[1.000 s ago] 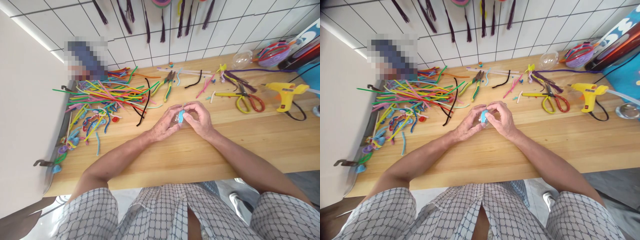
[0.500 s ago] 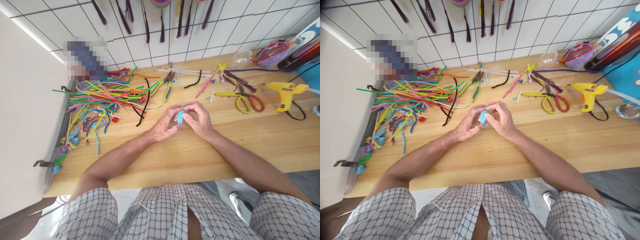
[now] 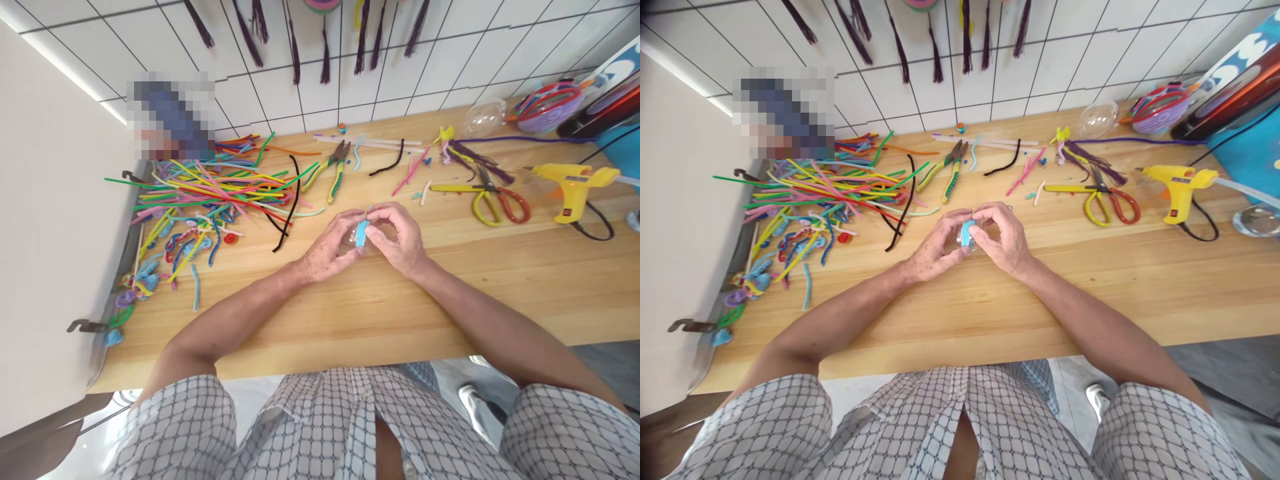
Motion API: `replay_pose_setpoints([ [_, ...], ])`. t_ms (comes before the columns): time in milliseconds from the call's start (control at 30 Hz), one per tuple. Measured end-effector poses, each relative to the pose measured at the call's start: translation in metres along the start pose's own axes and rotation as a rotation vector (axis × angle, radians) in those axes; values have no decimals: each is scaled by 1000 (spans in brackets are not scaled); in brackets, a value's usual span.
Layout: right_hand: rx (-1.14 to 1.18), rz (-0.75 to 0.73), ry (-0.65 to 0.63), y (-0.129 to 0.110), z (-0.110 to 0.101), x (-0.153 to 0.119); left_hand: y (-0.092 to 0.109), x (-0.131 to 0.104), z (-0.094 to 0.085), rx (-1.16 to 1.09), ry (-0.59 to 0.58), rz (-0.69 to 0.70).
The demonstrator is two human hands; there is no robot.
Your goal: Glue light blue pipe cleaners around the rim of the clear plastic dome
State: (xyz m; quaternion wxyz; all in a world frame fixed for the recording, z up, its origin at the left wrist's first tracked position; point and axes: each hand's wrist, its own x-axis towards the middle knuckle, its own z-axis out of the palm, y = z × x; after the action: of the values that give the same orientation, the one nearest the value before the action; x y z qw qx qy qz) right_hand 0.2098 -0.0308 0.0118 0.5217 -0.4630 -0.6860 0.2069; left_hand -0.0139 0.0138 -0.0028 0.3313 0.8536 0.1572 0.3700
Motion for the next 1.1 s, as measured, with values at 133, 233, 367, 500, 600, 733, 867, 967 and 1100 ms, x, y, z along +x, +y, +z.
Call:
replay_pose_setpoints([
  [133, -71, -41, 16, 0, 0, 0, 5, 0, -2, 0, 1, -29],
  [233, -102, -69, 25, 0, -1, 0, 6, 1, -2, 5, 7, -27],
  [367, -101, -65, 12, 1, -2, 0, 4, 0, -1, -4, 0, -44],
  [500, -88, -78, 10, 2, -2, 0, 1, 0, 1, 2, 4, -42],
  [600, -90, -86, 18, 2, -3, 0, 0, 0, 2, 12, 15, -25],
  [733, -93, -75, 15, -2, -4, -1, 0, 0, 2, -2, 6, -35],
  [867, -38, -82, 41, -3, -5, -3, 0, 0, 2, 3, 11, -35],
  [967, -45, -70, 76, 0, -6, -5, 0, 0, 2, -5, 5, -48],
  [1100, -99, 5, 96, -1, -8, -4, 0, -1, 3, 6, 25, -42],
])
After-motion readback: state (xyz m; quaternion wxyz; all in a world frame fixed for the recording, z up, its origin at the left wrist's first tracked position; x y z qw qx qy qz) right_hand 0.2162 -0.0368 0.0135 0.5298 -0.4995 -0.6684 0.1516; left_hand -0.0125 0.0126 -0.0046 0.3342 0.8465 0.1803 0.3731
